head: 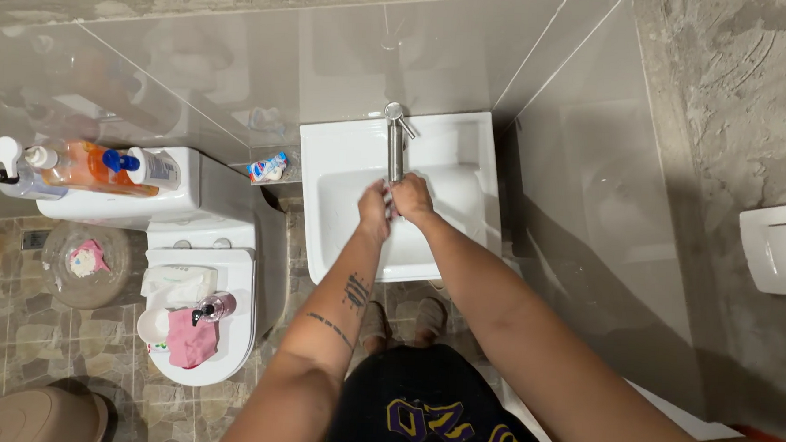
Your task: The person scrubs the white bathroom sink basin and faucet with a yellow sponge, repeatedly rinsing the sponge under running water and wiping the basin and surrounding counter area.
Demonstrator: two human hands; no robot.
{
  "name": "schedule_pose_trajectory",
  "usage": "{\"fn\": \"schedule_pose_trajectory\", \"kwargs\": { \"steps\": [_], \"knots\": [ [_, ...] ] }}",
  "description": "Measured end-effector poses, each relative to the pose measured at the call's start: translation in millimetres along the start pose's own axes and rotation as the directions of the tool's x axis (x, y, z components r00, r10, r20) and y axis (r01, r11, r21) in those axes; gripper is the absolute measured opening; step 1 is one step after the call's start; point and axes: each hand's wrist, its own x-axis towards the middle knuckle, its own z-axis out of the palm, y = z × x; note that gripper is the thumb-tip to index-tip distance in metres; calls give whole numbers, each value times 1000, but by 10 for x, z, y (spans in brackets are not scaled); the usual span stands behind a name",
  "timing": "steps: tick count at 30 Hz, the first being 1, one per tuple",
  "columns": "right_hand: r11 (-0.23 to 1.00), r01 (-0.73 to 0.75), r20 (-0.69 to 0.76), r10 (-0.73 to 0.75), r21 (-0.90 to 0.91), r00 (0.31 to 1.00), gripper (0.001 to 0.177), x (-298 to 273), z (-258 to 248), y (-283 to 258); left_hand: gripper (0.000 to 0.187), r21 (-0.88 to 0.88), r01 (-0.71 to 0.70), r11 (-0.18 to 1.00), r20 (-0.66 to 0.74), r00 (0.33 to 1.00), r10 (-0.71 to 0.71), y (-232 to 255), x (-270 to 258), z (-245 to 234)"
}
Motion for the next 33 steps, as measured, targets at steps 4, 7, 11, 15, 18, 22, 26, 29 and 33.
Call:
{"fn": "schedule_pose_trajectory", "kwargs": {
  "steps": [4, 7, 11, 15, 18, 22, 26, 29, 33],
  "knots": [
    [993, 121, -18, -121, 11, 993, 46, -224, -69, -145, 39, -375, 219, 901, 350, 933, -82, -118, -105, 37],
    [959, 280, -23, -281, -38, 959, 45, -317, -37, -179, 39, -445, 177, 878, 338, 941, -18, -59, -136, 64],
    [965, 255, 26, -254, -53, 967, 49, -268, -44, -214, 45, -406, 171, 898, 332, 943, -30, -10, -98, 21],
    [997, 80, 73, -81, 14, 994, 53, -192, -2, -220, 56, 47, -208, 977, 68, 976, 205, 87, -161, 77],
    [967, 204, 21, -203, -150, 979, 49, -199, 16, -145, 53, 369, -599, 710, -74, 743, 665, 381, -391, 191],
    [888, 179, 104, -149, -423, 983, 40, -273, -13, -120, 54, 483, -712, 509, 147, 639, 755, 877, -816, 575],
    [933, 117, 127, -78, -340, 989, 46, -407, -153, -95, 61, 615, -685, 391, 267, 647, 714, 1138, -1064, 867],
    [963, 163, 21, -162, -216, 987, 54, -537, -268, 12, 61, 610, -702, 366, 315, 639, 701, 1217, -1083, 868],
    [935, 270, -24, -283, -232, 959, 51, -767, -421, 326, 54, 567, -733, 377, 397, 644, 655, 1282, -1079, 720]
  ]
}}
